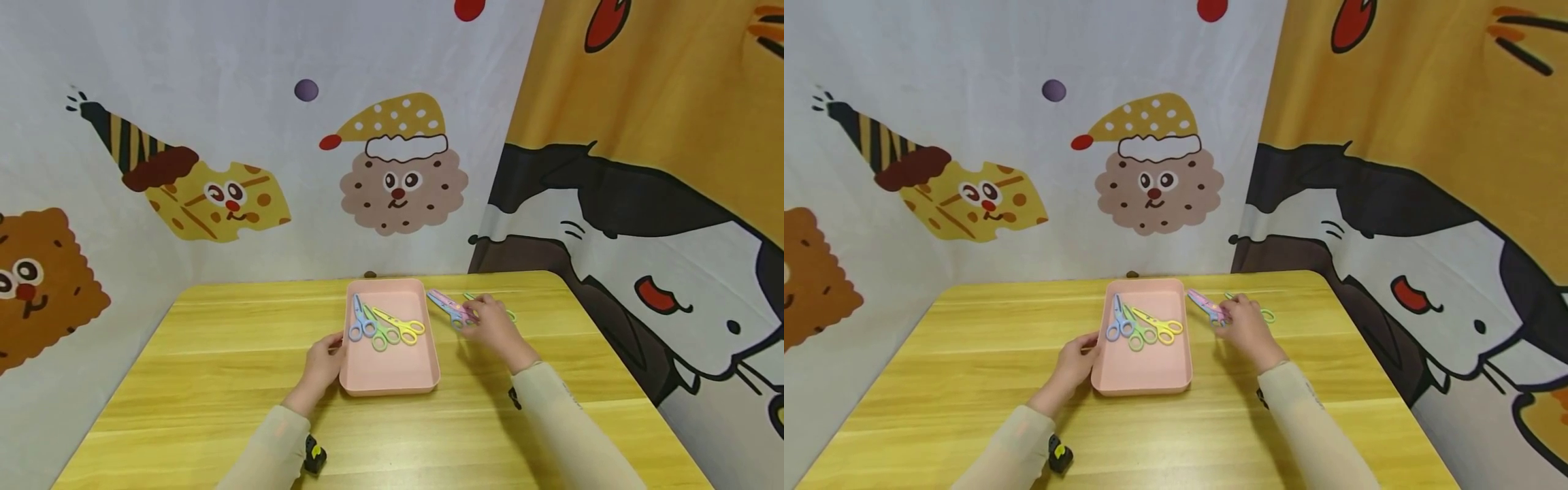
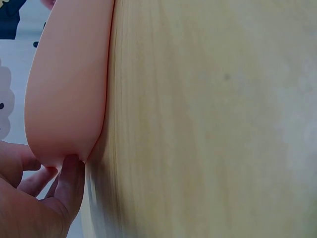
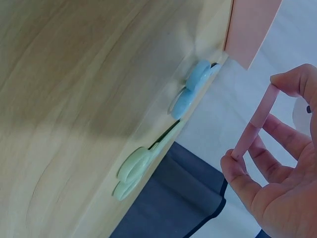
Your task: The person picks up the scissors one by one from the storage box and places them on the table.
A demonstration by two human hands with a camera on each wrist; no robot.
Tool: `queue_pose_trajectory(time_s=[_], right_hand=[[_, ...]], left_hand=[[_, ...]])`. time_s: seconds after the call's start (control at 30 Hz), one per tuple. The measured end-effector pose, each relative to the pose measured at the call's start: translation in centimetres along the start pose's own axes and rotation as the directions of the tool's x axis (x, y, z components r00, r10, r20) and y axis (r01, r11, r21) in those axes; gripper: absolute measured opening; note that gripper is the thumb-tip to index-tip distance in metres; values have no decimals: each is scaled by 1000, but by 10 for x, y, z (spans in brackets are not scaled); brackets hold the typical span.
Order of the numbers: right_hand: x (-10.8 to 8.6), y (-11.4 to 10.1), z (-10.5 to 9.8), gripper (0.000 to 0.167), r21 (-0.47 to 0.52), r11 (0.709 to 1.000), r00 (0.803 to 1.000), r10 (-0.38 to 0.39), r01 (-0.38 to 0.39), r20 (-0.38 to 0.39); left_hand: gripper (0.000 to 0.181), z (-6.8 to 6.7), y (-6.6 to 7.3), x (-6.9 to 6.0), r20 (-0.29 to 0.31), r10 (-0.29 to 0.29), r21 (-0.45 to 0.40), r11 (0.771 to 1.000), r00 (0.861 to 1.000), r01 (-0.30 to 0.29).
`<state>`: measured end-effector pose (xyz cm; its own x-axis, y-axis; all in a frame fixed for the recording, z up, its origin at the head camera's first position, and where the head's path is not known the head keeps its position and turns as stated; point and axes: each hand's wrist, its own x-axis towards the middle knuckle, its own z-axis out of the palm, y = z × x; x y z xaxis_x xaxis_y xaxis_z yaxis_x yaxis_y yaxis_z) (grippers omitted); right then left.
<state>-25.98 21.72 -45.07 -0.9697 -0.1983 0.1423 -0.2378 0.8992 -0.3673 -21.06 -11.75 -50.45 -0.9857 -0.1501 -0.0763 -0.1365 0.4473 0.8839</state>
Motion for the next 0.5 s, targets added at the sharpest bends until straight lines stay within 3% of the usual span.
queue_pose_trajectory(time_s=[0.5], right_hand=[[1,12,-12,45,-35,999,1000,-18,17,-21]], left_hand=[[36,0,-1,0,4,-5,-33,999,1000,5]])
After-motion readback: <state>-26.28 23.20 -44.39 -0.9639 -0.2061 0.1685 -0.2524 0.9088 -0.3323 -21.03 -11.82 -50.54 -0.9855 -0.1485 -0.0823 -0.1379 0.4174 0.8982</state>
